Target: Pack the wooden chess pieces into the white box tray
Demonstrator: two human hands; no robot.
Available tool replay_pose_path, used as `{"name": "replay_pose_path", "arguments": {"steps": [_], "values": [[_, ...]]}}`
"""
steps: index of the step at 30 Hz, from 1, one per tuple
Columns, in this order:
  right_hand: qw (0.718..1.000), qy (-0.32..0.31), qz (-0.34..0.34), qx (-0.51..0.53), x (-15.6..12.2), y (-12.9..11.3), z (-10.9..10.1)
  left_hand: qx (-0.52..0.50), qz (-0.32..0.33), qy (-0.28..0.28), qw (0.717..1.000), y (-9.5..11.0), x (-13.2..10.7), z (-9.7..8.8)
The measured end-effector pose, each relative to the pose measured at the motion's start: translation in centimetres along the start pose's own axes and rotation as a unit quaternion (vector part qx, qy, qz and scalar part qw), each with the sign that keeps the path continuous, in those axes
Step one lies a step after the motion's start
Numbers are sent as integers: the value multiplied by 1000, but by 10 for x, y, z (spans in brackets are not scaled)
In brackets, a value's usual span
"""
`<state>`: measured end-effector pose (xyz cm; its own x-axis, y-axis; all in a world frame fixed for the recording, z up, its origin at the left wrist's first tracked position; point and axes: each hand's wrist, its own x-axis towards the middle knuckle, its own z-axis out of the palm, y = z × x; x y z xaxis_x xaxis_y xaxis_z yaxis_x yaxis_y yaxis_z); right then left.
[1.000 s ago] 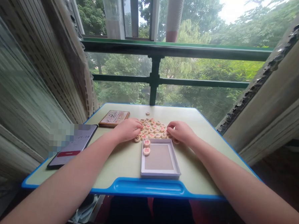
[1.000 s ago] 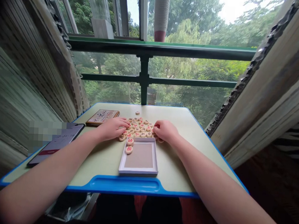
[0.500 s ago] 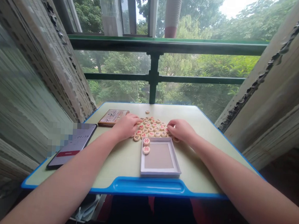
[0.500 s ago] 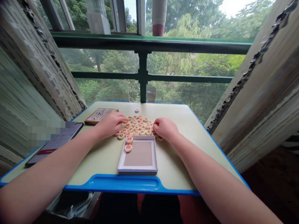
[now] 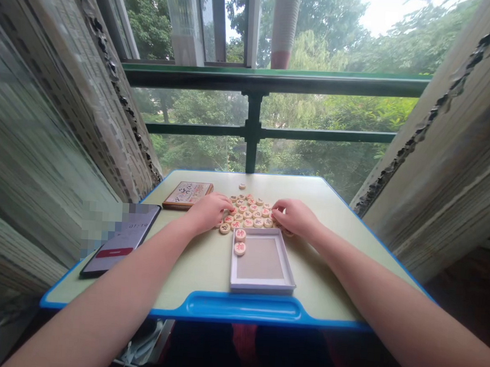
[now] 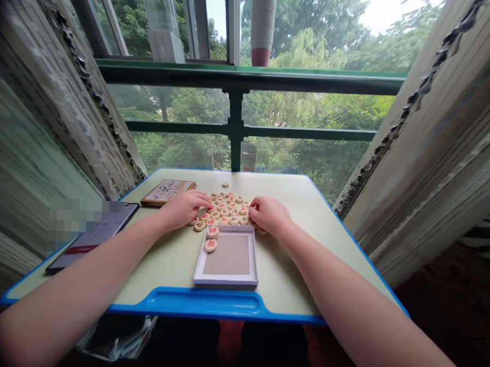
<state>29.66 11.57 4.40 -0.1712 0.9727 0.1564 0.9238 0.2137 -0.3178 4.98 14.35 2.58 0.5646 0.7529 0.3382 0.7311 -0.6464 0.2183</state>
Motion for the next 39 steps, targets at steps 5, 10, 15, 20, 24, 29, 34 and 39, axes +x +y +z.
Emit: {"name": "replay_pose_path", "arguments": {"steps": [5, 10, 15, 20, 24, 29, 34, 39], "values": [[999, 14, -37, 17, -1, -1, 0, 7, 7, 5, 1000, 5, 1, -1], [998, 7, -63, 24, 0, 0, 3, -10, -4, -22, 1000, 4, 0, -2], [998, -10, -52, 17, 0, 0, 4, -11, -3, -26, 1000, 1, 0, 0], [999, -5, -49, 14, 0, 0, 4, 3, -11, -23, 1000, 2, 0, 0], [999, 32, -23, 16, 1, 2, 4, 13, -44, -13, 999, 5, 0, -3], [998, 57, 16, 6, 5, 7, 7, -8, -8, -39, 999, 6, 1, -4], [1000, 20, 14, -8, 5, 6, 8, -12, -13, -48, 999, 7, 0, -2], [999, 35, -5, 11, 3, 2, 7, -22, -37, -63, 997, 5, -1, 1]]}}
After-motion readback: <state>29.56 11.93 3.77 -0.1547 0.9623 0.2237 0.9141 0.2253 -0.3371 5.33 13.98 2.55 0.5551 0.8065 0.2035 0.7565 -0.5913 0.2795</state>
